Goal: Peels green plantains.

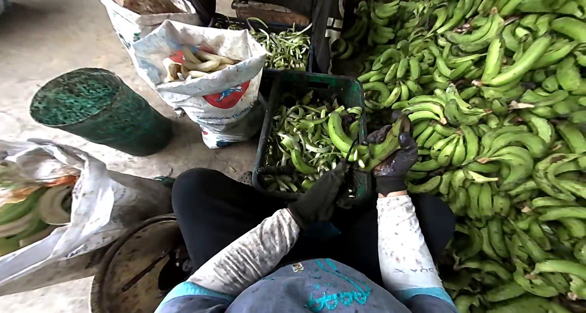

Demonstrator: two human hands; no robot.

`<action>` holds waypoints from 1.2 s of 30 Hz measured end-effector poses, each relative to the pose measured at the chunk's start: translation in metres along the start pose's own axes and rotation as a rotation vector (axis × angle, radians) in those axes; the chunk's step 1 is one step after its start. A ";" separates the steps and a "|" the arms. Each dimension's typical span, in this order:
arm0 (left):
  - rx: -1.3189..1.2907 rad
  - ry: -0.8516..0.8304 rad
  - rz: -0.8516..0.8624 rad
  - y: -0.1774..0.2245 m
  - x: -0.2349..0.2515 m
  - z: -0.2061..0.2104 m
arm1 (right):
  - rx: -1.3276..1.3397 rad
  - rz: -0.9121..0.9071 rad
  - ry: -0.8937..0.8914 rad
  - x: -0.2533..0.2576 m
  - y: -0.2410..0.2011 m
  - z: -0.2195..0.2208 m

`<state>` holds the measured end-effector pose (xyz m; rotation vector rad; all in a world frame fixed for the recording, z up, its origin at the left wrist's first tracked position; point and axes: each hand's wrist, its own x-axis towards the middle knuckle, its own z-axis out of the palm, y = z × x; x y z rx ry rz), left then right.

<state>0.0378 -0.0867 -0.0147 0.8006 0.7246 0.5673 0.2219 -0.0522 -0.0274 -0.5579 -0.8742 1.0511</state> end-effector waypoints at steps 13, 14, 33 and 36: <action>-0.126 -0.014 -0.242 0.002 -0.007 0.011 | 0.049 0.033 0.018 -0.002 0.007 -0.003; -0.130 0.000 -0.231 0.001 -0.007 0.012 | 0.062 0.040 0.008 -0.002 0.008 -0.003; -0.204 0.010 -0.030 0.003 0.000 0.025 | 0.114 -0.023 -0.016 0.007 0.006 0.003; -0.264 -0.039 -0.149 -0.001 -0.006 0.022 | 0.050 -0.052 -0.047 0.006 0.006 0.000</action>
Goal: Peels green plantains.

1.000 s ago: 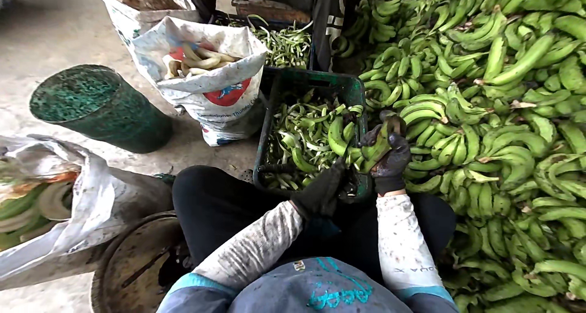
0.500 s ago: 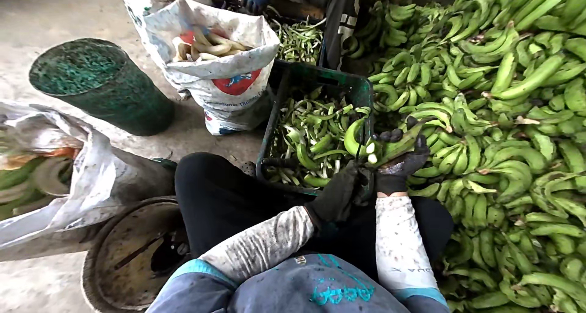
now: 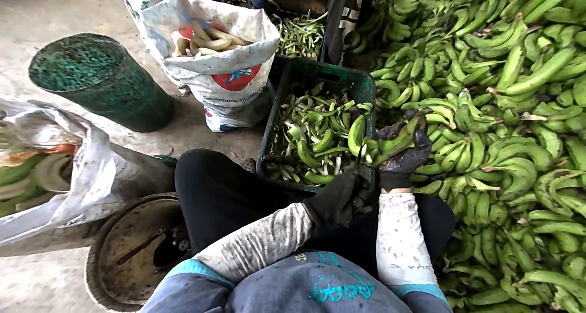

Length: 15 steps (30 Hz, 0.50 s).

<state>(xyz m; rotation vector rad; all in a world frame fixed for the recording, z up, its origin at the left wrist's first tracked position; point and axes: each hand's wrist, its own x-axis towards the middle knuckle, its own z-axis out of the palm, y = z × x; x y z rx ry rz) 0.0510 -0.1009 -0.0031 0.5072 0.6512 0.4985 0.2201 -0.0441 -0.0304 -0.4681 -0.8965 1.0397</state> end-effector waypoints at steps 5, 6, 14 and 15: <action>-0.113 0.014 -0.125 0.004 -0.003 0.000 | -0.060 0.027 -0.072 -0.002 -0.001 0.006; -0.129 0.003 -0.116 0.007 0.000 0.000 | -0.073 0.038 -0.075 -0.004 -0.001 0.010; -0.206 -0.236 -0.179 0.001 -0.008 -0.014 | -0.168 0.031 -0.036 -0.003 0.002 0.007; -0.205 -0.255 -0.175 0.000 -0.006 -0.017 | -0.195 0.033 -0.026 -0.006 0.004 0.011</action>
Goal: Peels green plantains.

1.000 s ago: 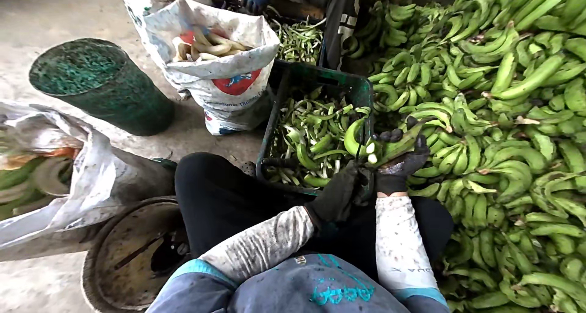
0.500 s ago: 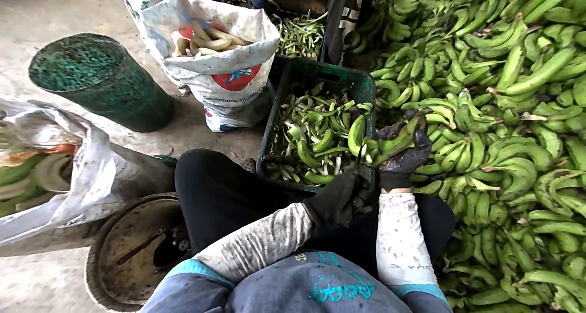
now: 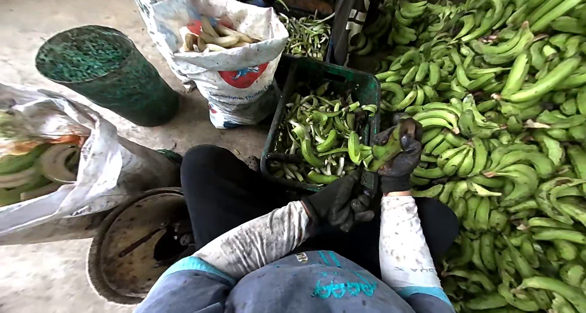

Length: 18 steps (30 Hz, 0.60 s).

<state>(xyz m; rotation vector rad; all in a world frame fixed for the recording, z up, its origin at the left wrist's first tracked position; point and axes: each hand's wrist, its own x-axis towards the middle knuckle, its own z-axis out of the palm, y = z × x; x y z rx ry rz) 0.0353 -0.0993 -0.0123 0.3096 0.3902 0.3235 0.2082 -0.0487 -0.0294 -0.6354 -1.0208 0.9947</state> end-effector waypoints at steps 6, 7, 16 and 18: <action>-0.036 -0.001 0.015 0.004 0.005 -0.005 | -0.027 0.005 -0.005 0.002 0.005 0.006; -0.038 -0.017 -0.003 0.002 0.002 -0.004 | -0.010 0.000 0.003 0.002 0.004 0.005; -0.110 -0.175 -0.006 0.003 0.001 -0.022 | 0.008 0.019 -0.007 0.004 0.011 0.003; -0.113 -0.181 0.001 0.003 0.000 -0.024 | 0.057 0.015 -0.018 0.006 0.012 0.003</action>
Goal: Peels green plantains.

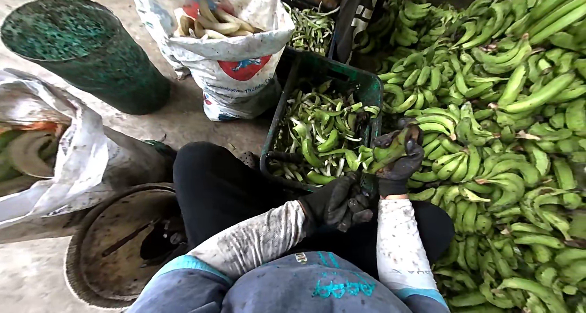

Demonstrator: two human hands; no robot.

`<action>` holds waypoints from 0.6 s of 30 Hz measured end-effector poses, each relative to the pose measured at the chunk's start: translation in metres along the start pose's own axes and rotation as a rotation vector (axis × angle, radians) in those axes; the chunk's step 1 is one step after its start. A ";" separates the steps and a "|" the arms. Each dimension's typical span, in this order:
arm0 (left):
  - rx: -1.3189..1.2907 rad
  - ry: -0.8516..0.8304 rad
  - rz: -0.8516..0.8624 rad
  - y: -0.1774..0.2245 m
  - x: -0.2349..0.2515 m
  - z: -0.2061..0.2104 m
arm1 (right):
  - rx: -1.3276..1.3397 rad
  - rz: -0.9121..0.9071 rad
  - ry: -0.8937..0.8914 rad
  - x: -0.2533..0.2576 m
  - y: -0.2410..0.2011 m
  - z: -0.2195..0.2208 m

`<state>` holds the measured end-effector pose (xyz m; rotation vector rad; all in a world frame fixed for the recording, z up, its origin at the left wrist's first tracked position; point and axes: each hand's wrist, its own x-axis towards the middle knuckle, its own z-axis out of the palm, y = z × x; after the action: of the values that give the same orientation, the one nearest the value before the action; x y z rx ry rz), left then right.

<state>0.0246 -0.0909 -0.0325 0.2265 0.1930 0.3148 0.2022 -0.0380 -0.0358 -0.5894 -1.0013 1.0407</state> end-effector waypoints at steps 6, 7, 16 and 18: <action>0.050 0.150 0.076 0.005 -0.004 -0.020 | -0.150 0.140 -0.057 -0.001 0.002 0.010; 0.046 0.134 0.054 0.001 -0.007 -0.021 | -0.198 0.139 -0.043 -0.001 0.002 0.008; 0.020 0.228 0.184 0.000 -0.019 -0.030 | -0.110 0.057 0.028 0.019 -0.007 0.004; 0.092 0.347 0.246 0.026 -0.029 -0.014 | -0.172 0.135 0.216 0.018 -0.013 0.011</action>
<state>-0.0134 -0.0733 -0.0349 0.2865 0.5255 0.5907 0.2005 -0.0276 -0.0132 -0.9015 -0.8735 0.9906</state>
